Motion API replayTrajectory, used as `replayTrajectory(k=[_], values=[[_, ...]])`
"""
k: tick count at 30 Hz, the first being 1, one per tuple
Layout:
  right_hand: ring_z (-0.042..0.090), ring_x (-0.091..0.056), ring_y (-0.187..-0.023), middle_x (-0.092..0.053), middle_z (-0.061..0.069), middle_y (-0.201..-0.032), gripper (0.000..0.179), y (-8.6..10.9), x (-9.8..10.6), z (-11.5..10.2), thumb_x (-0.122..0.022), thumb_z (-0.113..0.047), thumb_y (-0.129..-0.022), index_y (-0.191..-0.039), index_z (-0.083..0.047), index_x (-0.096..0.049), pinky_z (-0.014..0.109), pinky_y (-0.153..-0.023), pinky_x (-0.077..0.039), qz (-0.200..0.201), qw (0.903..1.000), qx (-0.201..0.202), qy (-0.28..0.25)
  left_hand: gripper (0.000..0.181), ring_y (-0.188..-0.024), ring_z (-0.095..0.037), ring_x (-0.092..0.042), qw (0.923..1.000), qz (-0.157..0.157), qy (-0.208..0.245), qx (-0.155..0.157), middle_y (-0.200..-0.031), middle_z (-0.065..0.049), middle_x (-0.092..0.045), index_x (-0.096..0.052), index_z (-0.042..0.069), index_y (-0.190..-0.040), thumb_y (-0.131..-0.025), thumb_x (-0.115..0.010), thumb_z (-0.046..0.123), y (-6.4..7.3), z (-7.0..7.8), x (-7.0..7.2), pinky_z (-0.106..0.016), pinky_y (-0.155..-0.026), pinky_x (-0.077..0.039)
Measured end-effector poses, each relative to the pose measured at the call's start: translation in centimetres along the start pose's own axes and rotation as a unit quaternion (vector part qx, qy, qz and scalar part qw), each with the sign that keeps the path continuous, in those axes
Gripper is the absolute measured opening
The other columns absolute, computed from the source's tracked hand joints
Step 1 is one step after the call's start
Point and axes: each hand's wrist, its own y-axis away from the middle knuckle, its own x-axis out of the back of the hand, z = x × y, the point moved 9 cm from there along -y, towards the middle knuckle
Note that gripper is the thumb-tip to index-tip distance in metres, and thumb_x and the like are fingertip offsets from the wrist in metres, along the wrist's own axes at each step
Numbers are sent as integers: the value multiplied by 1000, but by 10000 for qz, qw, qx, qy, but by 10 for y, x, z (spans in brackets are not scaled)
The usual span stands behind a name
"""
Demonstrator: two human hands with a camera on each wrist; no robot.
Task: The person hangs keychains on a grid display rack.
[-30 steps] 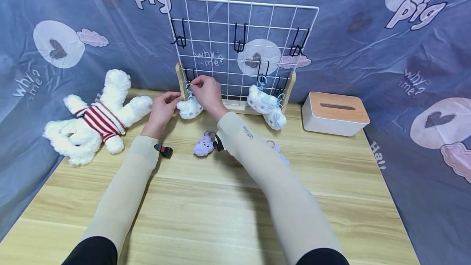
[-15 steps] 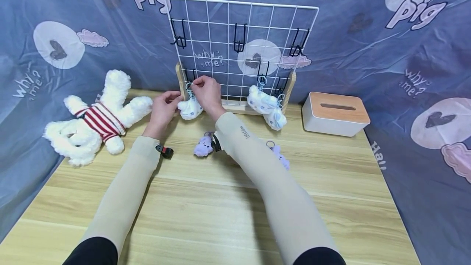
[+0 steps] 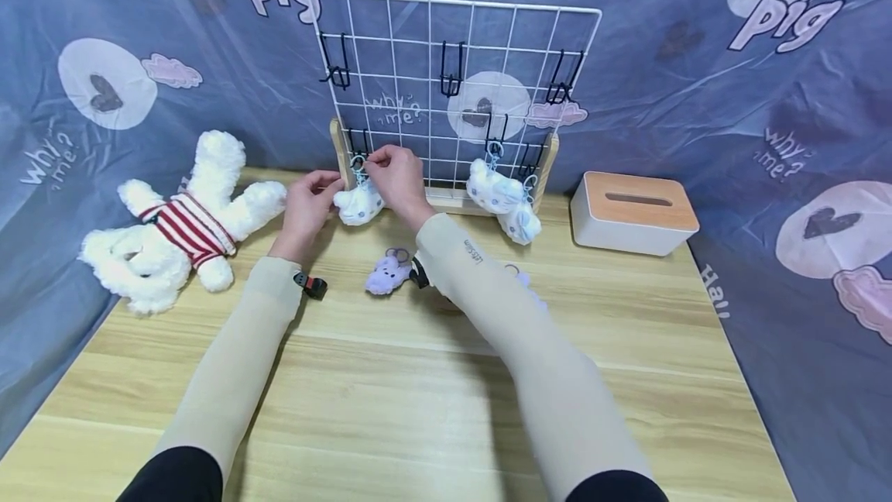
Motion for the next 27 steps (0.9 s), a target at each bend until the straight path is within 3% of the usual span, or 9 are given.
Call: replayTrajectory(k=[6, 13, 19, 27], values=[[18, -70, -93, -84, 10, -106, 13, 13, 12, -2, -78, -18, -104, -109, -8, -85, 28, -87, -58, -264, 9995, 175, 61, 29, -83, -4, -64, 9999, 30, -68, 67, -121, -19, -75, -77, 1, -134, -111, -71, 19, 0, 0, 2, -34, -83, -71], [23, -75, -97, -84, 10, -108, 15, 34, 34, 1, -80, -20, -104, -113, -9, -84, 35, -92, -62, -539, 9977, 322, 256, 29, -83, -5, -64, 9999, -34, -9, 139, -119, -16, -73, -76, 1, -134, -112, -71, 19, 0, -2, 1, -34, -83, -70], [22, -74, -100, -83, 9, -111, 19, 54, 59, 5, -80, -22, -105, -118, -9, -83, 33, -87, -61, -770, 9968, 165, 124, 31, -85, -4, -64, 9999, -23, 45, 143, -119, -18, -75, -76, -1, -134, -112, -71, 20, 0, -3, 0, -38, -86, -71], [23, -76, -103, -84, 10, -115, 22, 83, 96, 19, -81, -22, -104, -121, -8, -81, 32, -89, -63, -878, 9960, 47, 124, 32, -86, -4, -64, 9998, -58, 5, 170, -119, -18, -74, -75, -1, -135, -112, -70, 20, 1, -3, -1, -34, -87, -71]])
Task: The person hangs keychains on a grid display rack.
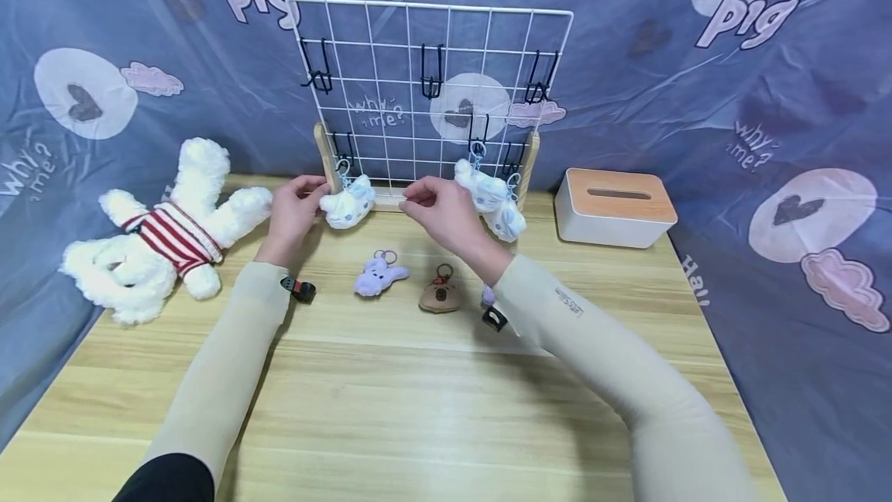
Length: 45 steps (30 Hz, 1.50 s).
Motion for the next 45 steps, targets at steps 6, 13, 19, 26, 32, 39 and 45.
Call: replayTrajectory(k=[6, 13, 19, 26, 32, 39, 45], values=[[24, -76, -105, -82, 11, -118, 22, 26, 24, 23, -81, -22, -105, -122, -9, -81, 30, -88, -63, -2, 9998, -90, 195, 29, -86, -5, -63, 10000, 30, -55, -28, -114, -13, -72, -76, 1, -134, -112, -70, 20, 2, 2, 2, -33, -85, -69], [26, -76, -110, -82, 12, -124, 24, 53, 45, 62, -80, -25, -106, -124, -10, -81, 29, -90, -61, -62, 9975, -545, 454, 30, -87, -5, -63, 10000, 25, -87, -9, -115, -13, -73, -77, 2, -134, -112, -70, 21, 2, 1, 1, -34, -84, -69], [26, -75, -110, -81, 16, -124, 32, 67, 55, 91, -78, -25, -107, -131, -3, -77, 21, -89, -59, -141, 9949, -870, 492, 31, -89, -5, -63, 10000, 33, -70, 49, -120, -17, -74, -76, 2, -136, -112, -70, 23, 3, 0, 1, -31, -83, -68], [10, -70, -96, -81, 19, -120, 31, 73, 61, 114, -80, -18, -105, -129, 2, -77, 12, -79, -56, 67, 9957, -873, 311, 32, -89, -4, -64, 10000, 40, -33, 26, -120, -18, -74, -76, 1, -136, -112, -70, 21, 3, 0, 1, -25, -80, -67], [9, -69, -98, -81, 20, -123, 32, 72, 64, 131, -80, -19, -105, -130, 1, -77, 9, -79, -55, 213, 9949, -931, 319, 31, -87, -3, -64, 10000, 51, 8, 22, -119, -17, -74, -75, 0, -135, -112, -70, 20, 2, 2, 1, -29, -83, -69], [21, -70, -103, -80, 21, -122, 33, 77, 66, 148, -81, -20, -104, -130, 1, -77, 13, -78, -53, 3, 9908, -1207, 612, 31, -87, -4, -64, 10000, 47, -40, 7, -121, -19, -75, -76, 0, -135, -112, -70, 21, 2, 3, 0, -26, -81, -68], [14, -65, -92, -79, 11, -109, 34, 80, 63, 162, -83, -23, -102, -126, 0, -78, 19, -75, -54, -297, 9846, -1564, 725, 30, -88, -5, -63, 10000, 46, -53, 28, -119, -18, -74, -76, 0, -134, -112, -70, 19, 2, 0, 0, -22, -77, -66]])
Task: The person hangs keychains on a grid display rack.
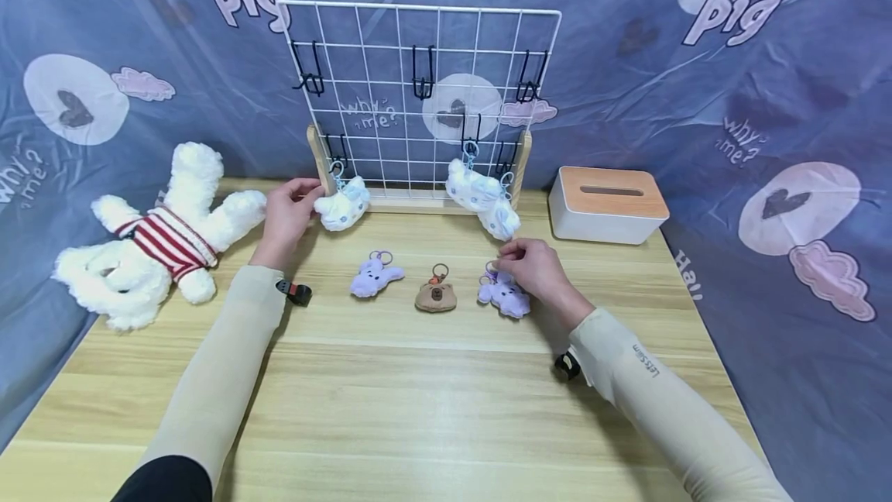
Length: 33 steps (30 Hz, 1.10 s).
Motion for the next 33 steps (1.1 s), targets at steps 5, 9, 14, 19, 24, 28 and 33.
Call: replayTrajectory(k=[5, 9, 14, 19, 24, 28, 33], values=[[11, -62, -89, -76, 4, -102, 31, -2, -5, 4, -83, -25, -101, -122, -2, -78, 21, -78, -53, -208, 9997, -40, 148, 31, -88, -4, -64, 10000, -10, 38, -46, -120, -18, -74, -75, -1, -135, -112, -70, 19, 0, 1, 0, -21, -77, -66], [12, -61, -89, -73, 1, -98, 28, -3, -8, 2, -84, -26, -100, -117, -4, -77, 22, -79, -51, -227, 9992, 65, 311, 31, -88, -5, -64, 10000, -19, 36, -21, -120, -18, -74, -76, 0, -136, -112, -70, 20, 0, 0, 1, -22, -78, -66], [14, -61, -88, -71, 1, -95, 24, -4, -11, 3, -84, -24, -100, -113, -6, -76, 25, -79, -51, -173, 9986, 125, 493, 31, -89, -5, -63, 10000, -54, 11, 34, -122, -18, -74, -76, 1, -136, -112, -70, 20, 1, 0, 0, -27, -82, -68], [14, -62, -87, -72, 2, -95, 23, -6, -13, 4, -84, -22, -100, -112, -4, -76, 26, -80, -51, -153, 9985, 122, 511, 31, -86, -4, -64, 10000, -36, 50, -8, -123, -19, -74, -75, 0, -136, -112, -70, 19, 2, 1, 0, -37, -90, -71], [14, -61, -87, -71, 2, -94, 21, -6, -13, 3, -83, -20, -100, -112, -4, -75, 26, -80, -51, -234, 9983, 126, 516, 31, -84, -3, -64, 9999, -45, 97, -10, -120, -18, -74, -76, -1, -135, -112, -70, 19, 3, 1, 1, -36, -89, -71], [15, -61, -86, -69, 1, -91, 20, -7, -13, 2, -83, -21, -101, -110, -4, -75, 25, -78, -49, -287, 9978, 121, 580, 30, -84, -3, -64, 9999, -60, 88, 14, -117, -14, -73, -76, -1, -135, -112, -70, 18, 3, 0, 0, -35, -88, -71], [18, -62, -88, -70, 3, -94, 22, -8, -12, -2, -83, -22, -100, -109, -4, -74, 27, -78, -49, -277, 9968, 138, 733, 30, -85, -4, -64, 9999, -68, 122, 57, -117, -13, -73, -76, 0, -135, -112, -70, 19, 2, -1, 0, -43, -93, -71]])
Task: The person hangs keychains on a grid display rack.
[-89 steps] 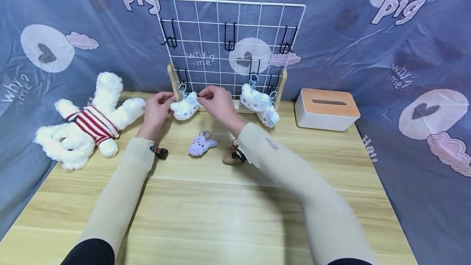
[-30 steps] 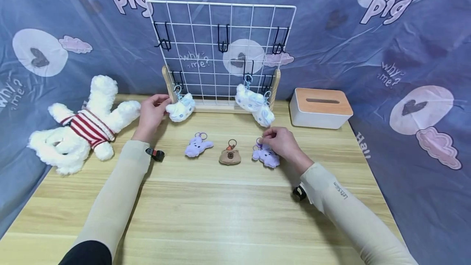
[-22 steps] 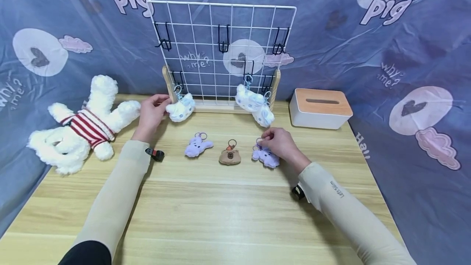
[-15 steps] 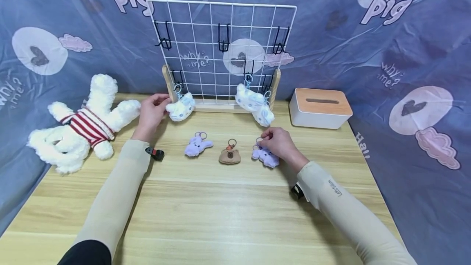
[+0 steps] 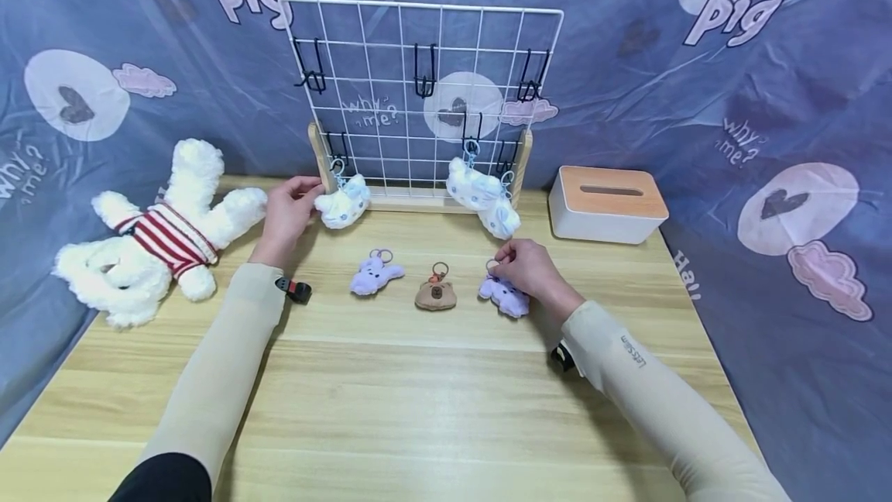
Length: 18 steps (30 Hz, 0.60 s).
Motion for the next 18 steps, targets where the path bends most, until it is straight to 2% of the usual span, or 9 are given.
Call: replayTrajectory(k=[3, 13, 18], values=[[20, -63, -91, -70, 5, -96, 22, 1, -1, 0, -84, -22, -100, -108, -4, -73, 28, -79, -49, -3, 10000, -7, 39, 30, -86, -5, -64, 10000, -20, -3, 40, -119, -14, -72, -76, 1, -135, -113, -69, 19, 0, -1, 0, -46, -96, -70], [17, -62, -88, -71, 5, -95, 22, 1, 1, 0, -84, -19, -99, -112, -3, -74, 27, -78, -50, 32, 10000, 68, -38, 30, -87, -6, -64, 10000, -39, -39, 42, -119, -14, -72, -76, 1, -135, -112, -70, 19, 0, -3, 1, -33, -88, -70], [14, -61, -85, -73, 4, -93, 17, 1, 3, 1, -82, -21, -101, -106, -5, -77, 27, -76, -50, 27, 9999, 95, -78, 29, -87, -6, -65, 10000, -47, -20, 24, -119, -13, -72, -76, 2, -135, -112, -71, 19, -2, -4, 0, -29, -84, -69]])
